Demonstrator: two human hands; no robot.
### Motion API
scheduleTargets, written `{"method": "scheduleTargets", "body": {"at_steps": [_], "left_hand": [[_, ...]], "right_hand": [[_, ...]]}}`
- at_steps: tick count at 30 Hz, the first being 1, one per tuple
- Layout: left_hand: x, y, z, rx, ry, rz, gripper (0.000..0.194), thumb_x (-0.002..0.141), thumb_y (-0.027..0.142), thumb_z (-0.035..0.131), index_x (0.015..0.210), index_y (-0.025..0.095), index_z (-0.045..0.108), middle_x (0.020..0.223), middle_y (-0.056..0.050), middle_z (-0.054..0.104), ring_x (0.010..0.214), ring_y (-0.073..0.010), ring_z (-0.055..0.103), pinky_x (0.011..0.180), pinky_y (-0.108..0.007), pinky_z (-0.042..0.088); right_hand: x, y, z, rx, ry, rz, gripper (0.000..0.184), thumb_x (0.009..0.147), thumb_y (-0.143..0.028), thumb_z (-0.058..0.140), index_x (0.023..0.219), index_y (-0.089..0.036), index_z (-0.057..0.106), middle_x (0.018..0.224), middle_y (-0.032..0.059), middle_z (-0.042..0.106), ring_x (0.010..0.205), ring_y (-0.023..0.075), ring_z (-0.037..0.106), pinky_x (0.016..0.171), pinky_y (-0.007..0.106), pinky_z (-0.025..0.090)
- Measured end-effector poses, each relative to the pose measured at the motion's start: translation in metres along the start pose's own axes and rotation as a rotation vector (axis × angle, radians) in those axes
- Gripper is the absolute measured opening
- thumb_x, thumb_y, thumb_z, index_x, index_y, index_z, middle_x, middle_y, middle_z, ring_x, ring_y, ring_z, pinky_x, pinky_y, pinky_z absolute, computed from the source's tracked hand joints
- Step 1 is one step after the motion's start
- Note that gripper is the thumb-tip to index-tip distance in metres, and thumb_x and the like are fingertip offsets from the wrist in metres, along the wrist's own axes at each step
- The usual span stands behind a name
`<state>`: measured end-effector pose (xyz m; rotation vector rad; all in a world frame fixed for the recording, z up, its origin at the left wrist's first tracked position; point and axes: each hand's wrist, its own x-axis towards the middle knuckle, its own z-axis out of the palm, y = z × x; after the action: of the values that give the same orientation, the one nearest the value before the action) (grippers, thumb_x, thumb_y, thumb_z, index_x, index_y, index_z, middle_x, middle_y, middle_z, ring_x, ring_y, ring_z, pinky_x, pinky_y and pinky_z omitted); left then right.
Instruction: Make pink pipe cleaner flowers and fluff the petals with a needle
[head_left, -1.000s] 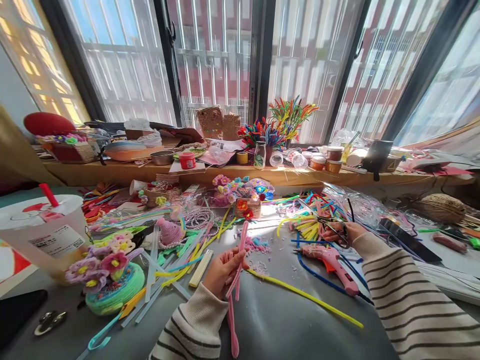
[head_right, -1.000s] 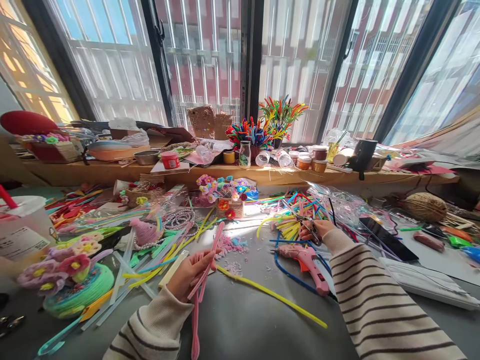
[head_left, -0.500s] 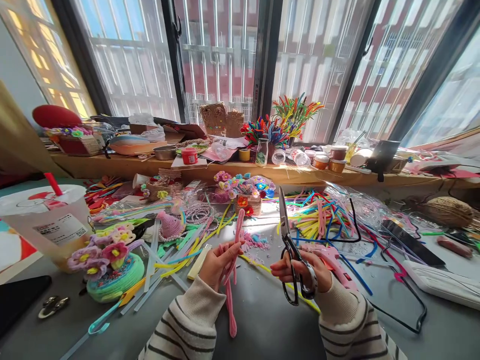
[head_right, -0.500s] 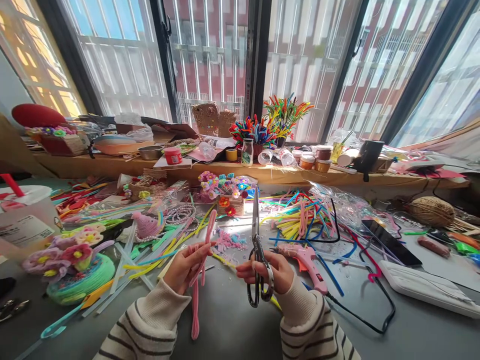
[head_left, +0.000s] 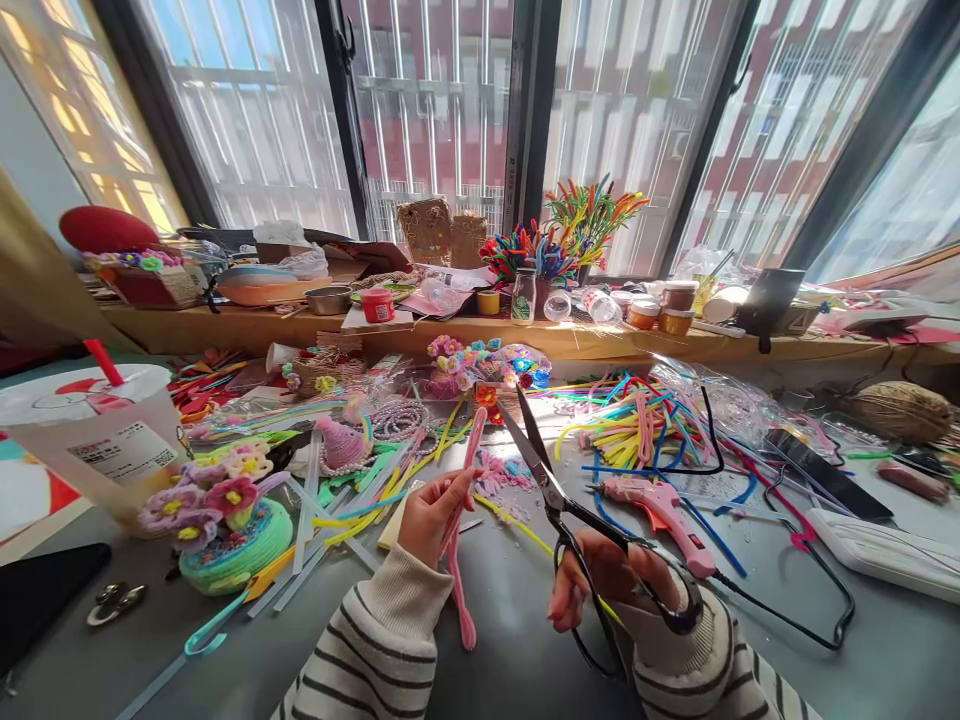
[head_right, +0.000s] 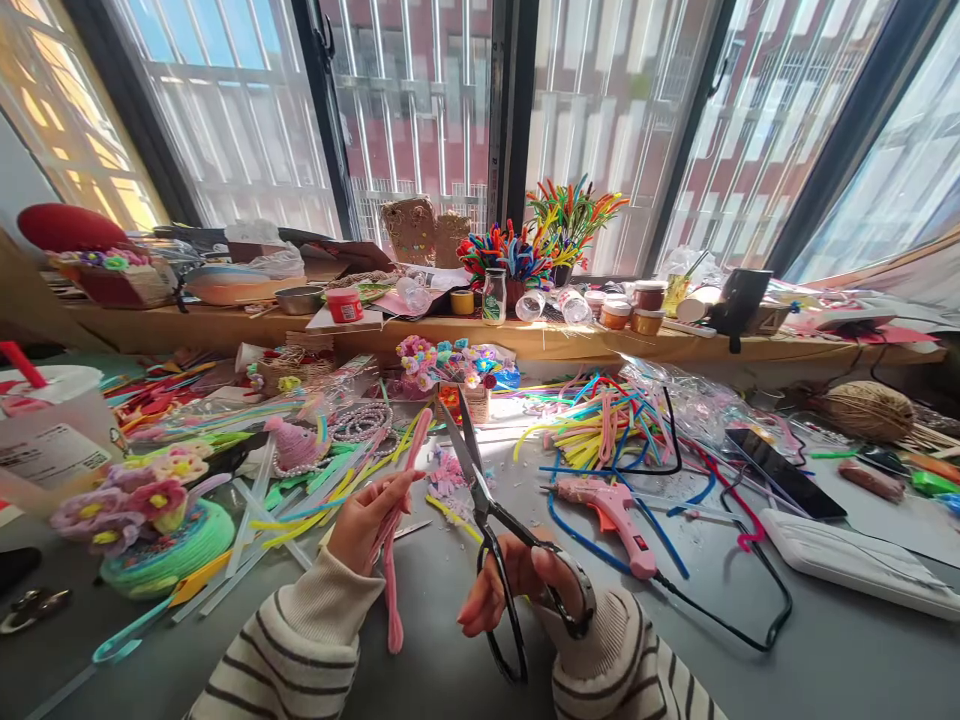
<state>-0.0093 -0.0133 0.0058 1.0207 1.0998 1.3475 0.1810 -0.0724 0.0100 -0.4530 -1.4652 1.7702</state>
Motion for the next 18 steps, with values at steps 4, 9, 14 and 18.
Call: {"method": "scheduleTargets", "body": {"at_steps": [4,9,14,18], "left_hand": [[0.002,-0.002,-0.002,0.014,0.034,0.072,0.026,0.054,0.031,0.062,0.037,0.014,0.054,0.048,-0.001,0.054,0.058,-0.0113,0.05,0.062,-0.022,0.037],[0.006,-0.007,-0.006,-0.005,0.099,0.074,0.021,0.052,0.033,0.063,0.046,0.013,0.059,0.051,-0.001,0.055,0.067,-0.014,0.052,0.068,-0.023,0.037],[0.006,-0.007,-0.005,-0.027,0.086,0.057,0.019,0.052,0.032,0.064,0.058,0.014,0.064,0.047,0.003,0.053,0.053,-0.0079,0.046,0.063,-0.02,0.036],[0.004,-0.006,-0.002,0.031,0.034,0.059,0.02,0.051,0.034,0.064,0.054,0.014,0.064,0.045,0.003,0.05,0.048,-0.0067,0.041,0.055,-0.02,0.035]], "right_hand": [[0.0,0.002,0.005,0.016,-0.035,0.042,0.046,0.062,-0.063,0.036,0.06,-0.018,0.044,0.063,0.0088,0.061,0.056,0.0184,0.059,0.053,0.029,0.043],[0.001,0.002,0.008,-0.004,-0.042,0.155,0.044,0.06,-0.063,0.037,0.058,-0.02,0.044,0.066,0.0081,0.062,0.058,0.0189,0.059,0.053,0.03,0.043],[0.004,0.01,0.005,-0.007,-0.046,0.169,0.045,0.061,-0.064,0.036,0.058,-0.019,0.044,0.067,0.0074,0.063,0.06,0.0177,0.06,0.053,0.028,0.043],[0.007,0.013,0.002,0.022,-0.051,0.136,0.046,0.06,-0.064,0.037,0.058,-0.019,0.042,0.064,0.0078,0.062,0.057,0.0166,0.06,0.05,0.025,0.042]]}}
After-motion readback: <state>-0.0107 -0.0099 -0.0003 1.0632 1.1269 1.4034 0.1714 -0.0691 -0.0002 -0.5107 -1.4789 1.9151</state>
